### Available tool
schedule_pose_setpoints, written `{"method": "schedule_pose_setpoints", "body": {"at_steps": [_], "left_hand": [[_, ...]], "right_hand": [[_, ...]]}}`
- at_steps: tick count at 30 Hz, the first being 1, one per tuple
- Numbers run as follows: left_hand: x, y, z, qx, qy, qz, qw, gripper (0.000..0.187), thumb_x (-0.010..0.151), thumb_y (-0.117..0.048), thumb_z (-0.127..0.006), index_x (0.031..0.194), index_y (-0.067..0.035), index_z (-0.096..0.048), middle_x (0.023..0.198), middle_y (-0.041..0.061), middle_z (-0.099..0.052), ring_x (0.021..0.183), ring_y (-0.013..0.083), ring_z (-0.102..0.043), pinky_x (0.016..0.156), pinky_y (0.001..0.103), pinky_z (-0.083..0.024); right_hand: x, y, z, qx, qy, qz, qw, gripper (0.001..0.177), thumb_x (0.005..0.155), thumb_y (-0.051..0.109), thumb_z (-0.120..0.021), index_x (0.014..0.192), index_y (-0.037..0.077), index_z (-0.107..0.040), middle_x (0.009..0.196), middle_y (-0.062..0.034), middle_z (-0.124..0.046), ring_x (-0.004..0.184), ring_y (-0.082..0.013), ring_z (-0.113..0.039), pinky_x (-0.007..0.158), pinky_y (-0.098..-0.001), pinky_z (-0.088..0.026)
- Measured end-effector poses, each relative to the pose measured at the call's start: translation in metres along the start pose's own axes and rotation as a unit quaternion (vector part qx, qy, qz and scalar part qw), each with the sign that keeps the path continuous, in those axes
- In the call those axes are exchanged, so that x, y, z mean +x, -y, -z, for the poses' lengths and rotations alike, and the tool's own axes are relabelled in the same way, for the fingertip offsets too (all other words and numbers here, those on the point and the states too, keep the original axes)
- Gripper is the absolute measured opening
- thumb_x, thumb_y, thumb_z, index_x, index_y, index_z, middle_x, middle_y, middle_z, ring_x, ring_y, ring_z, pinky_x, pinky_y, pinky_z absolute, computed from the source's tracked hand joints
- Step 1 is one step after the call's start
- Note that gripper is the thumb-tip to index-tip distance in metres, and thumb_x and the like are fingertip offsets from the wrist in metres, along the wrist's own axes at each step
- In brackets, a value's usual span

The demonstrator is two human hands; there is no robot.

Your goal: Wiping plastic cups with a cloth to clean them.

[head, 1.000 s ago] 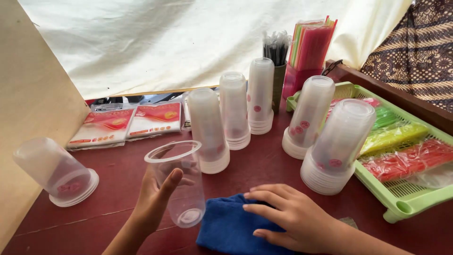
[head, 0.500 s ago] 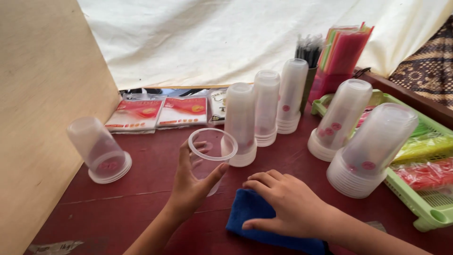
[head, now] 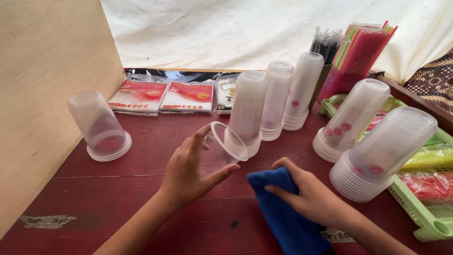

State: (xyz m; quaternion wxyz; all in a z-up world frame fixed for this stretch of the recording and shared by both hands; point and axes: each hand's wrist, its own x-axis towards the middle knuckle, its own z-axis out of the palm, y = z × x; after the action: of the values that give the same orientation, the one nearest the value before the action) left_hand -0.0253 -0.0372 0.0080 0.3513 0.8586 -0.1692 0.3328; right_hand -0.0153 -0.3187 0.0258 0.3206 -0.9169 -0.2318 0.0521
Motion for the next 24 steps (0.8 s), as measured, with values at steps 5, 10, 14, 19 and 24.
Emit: {"method": "schedule_pose_setpoints", "body": {"at_steps": [5,10,14,19,24], "left_hand": [[0.005,-0.019,0.006,-0.049,0.084,0.163,0.982,0.090,0.073,-0.063,-0.072,0.146,-0.023,-0.037,0.108,-0.001,-0.072,0.085,0.0149,-0.074,0.063,0.036,-0.060],[-0.001,-0.028,-0.024,-0.414,0.095,0.401,0.811,0.064,0.085,-0.051,-0.052,0.134,-0.010,-0.046,0.097,0.018,-0.070,0.058,0.0267,-0.067,0.045,0.034,-0.051],[-0.009,-0.037,-0.029,-0.484,0.132,0.437,0.747,0.068,0.083,-0.046,-0.047,0.142,-0.012,-0.038,0.106,0.023,-0.058,0.070,0.0402,-0.071,0.058,0.046,-0.060],[-0.008,-0.064,-0.020,-0.526,0.160,0.513,0.659,0.066,0.083,-0.055,-0.052,0.126,-0.007,-0.039,0.119,0.021,-0.053,0.072,0.0402,-0.070,0.059,0.047,-0.061],[-0.011,-0.063,-0.019,-0.522,0.235,0.555,0.604,0.079,0.081,-0.070,-0.043,0.111,0.002,-0.057,0.086,0.035,-0.067,0.079,0.0419,-0.069,0.074,0.046,-0.056]], "right_hand": [[0.009,-0.013,0.002,0.072,-0.131,-0.130,0.980,0.039,0.090,0.038,-0.070,0.121,0.023,-0.051,0.084,-0.0051,-0.073,0.076,-0.0155,-0.069,0.074,-0.0311,-0.055],[-0.001,-0.003,-0.006,0.111,-0.304,0.078,0.943,0.042,0.090,0.019,-0.072,0.129,0.014,-0.056,0.122,-0.0025,-0.068,0.106,-0.0122,-0.065,0.096,-0.0260,-0.050],[-0.014,0.014,-0.006,0.040,-0.329,0.168,0.928,0.035,0.090,0.012,-0.072,0.123,0.012,-0.063,0.118,-0.0064,-0.075,0.109,-0.0182,-0.072,0.099,-0.0298,-0.053],[-0.026,0.005,0.010,-0.322,-0.332,0.376,0.803,0.042,0.095,0.005,-0.048,0.133,0.006,-0.067,0.137,-0.0167,-0.062,0.102,-0.0219,-0.070,0.087,-0.0386,-0.053],[-0.031,0.024,0.026,-0.433,-0.402,0.434,0.680,0.019,0.102,0.012,-0.070,0.119,0.019,-0.077,0.123,-0.0040,-0.065,0.088,-0.0187,-0.063,0.078,-0.0394,-0.050]]}}
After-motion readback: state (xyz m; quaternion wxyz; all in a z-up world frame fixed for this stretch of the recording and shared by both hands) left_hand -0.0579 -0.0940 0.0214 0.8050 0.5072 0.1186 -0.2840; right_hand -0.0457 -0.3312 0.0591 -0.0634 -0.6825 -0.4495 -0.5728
